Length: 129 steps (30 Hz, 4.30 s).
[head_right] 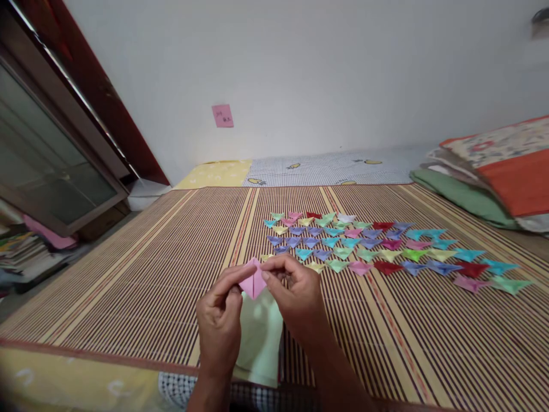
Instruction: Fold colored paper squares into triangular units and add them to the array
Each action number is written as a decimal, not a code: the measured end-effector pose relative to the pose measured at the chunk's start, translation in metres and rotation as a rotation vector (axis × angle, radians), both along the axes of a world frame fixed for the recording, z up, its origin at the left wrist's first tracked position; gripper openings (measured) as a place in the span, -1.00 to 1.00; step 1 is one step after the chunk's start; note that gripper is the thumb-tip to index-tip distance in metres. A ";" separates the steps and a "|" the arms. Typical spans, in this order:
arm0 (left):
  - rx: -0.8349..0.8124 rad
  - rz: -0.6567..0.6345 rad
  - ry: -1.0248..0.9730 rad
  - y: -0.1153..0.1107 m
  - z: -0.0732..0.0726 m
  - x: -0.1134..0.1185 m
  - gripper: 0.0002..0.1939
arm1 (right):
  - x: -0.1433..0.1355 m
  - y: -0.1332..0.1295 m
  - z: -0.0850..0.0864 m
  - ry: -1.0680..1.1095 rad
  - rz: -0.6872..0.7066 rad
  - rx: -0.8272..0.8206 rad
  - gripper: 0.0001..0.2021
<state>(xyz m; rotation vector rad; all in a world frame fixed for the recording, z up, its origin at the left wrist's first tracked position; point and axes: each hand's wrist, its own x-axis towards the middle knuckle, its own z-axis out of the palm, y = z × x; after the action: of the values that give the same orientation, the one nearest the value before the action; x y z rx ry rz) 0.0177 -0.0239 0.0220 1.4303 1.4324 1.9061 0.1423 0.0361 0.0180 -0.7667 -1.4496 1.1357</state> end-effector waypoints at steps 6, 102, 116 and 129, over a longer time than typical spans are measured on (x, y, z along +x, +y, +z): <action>-0.193 -0.037 -0.219 0.002 -0.003 0.008 -0.72 | -0.003 0.000 -0.002 0.018 -0.063 -0.011 -0.95; -0.259 -0.425 -0.337 0.000 0.001 -0.029 -0.76 | 0.026 0.012 0.009 -0.050 0.277 -0.006 -0.86; -0.170 -0.278 -0.232 -0.004 -0.006 -0.035 -0.85 | 0.011 0.004 0.014 -0.091 0.108 0.276 -0.93; -0.252 -0.436 -0.528 0.003 -0.005 -0.034 -0.63 | 0.005 0.000 0.014 -0.218 0.213 0.400 -0.76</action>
<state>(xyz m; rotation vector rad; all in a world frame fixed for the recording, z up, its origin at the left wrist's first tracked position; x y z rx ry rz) -0.0164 -0.0213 0.0165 0.9277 0.9711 1.5925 0.1477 0.0361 0.0323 -0.4707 -1.9048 0.8926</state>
